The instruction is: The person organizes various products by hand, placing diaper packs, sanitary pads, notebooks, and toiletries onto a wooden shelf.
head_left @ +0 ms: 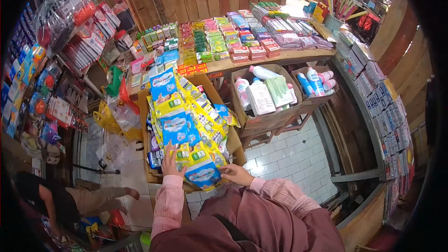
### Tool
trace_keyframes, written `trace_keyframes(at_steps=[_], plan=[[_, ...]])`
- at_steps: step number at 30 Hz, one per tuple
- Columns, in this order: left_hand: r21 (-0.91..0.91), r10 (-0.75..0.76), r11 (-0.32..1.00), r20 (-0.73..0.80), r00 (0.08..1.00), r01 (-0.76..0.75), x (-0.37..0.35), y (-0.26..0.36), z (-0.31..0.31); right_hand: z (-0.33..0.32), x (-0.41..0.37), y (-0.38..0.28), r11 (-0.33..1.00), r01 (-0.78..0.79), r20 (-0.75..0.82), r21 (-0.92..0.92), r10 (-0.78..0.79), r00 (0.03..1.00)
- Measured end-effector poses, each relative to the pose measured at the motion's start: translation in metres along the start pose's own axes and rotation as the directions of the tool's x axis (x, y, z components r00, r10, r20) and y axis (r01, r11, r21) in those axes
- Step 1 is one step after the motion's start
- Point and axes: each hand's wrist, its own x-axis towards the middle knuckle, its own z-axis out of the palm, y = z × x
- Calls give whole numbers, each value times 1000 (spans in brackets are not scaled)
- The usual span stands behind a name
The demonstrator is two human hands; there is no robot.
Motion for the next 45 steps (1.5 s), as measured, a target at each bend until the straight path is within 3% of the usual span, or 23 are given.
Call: trace_keyframes(at_steps=[1,4,5,9,13,16,19,22,23,25,28,29,30,32,34,35,36,38,39,41,45], plan=[[-50,25,999,43,999,-23,9,-10,3,1,9,4,996,-78,27,-33,78,997],[-50,29,999,235,972,-17,21,-40,17,7,27,19,991,-34,-12,-130,33,999],[-35,103,995,171,980,-98,22,-50,20,13,33,29,996,-55,-23,-70,53,998],[-71,114,992,246,963,-100,38,-64,17,21,50,27,978,-199,-64,-69,195,979],[-123,295,953,187,937,-276,51,-59,4,21,60,22,958,-224,-48,-179,219,974],[-141,341,936,146,929,-321,52,-77,17,21,66,22,950,-226,-28,-215,225,974],[-241,258,944,121,959,-224,57,-80,17,20,69,29,944,-260,-25,-201,261,965],[-354,-11,935,-63,998,-13,69,-81,-5,14,72,22,941,-246,-28,-233,246,969],[-412,-26,911,-121,992,-26,76,-80,-19,8,72,6,937,-259,-30,-234,259,965],[-516,-61,854,-230,971,-68,92,-74,-53,2,77,-4,923,-228,-103,-311,206,973],[-743,-102,669,-119,988,-20,107,-25,-118,-10,95,-25,934,-198,-278,-298,113,954],[-817,-3,566,-133,991,-108,112,-17,-127,-13,105,-40,967,-138,-307,-216,67,949],[-887,-31,454,-110,993,-84,113,-3,-136,-16,114,-58,965,-169,-272,-202,110,956],[-983,-61,182,-47,997,-35,111,35,-142,-3,138,-54,973,-29,-169,229,70,983],[-971,8,13,238,971,238,103,57,-137,6,151,-68,766,-295,162,571,246,955],[-955,-25,131,266,964,267,91,75,-131,13,157,-75,598,-439,342,671,275,898],[-924,-61,245,289,955,295,79,94,-129,33,156,-78,599,-258,245,758,105,964],[-914,35,312,286,958,261,66,131,-143,37,149,-90,410,-211,270,887,-91,959],[-902,53,112,425,903,418,56,129,-139,29,145,-95,306,-254,304,918,-127,944],[-851,217,-76,494,842,519,52,131,-147,10,133,-102,154,-289,318,945,-212,924],[-739,423,-298,465,778,604,66,164,-155,-37,92,-96,-56,-259,233,964,-284,930]])
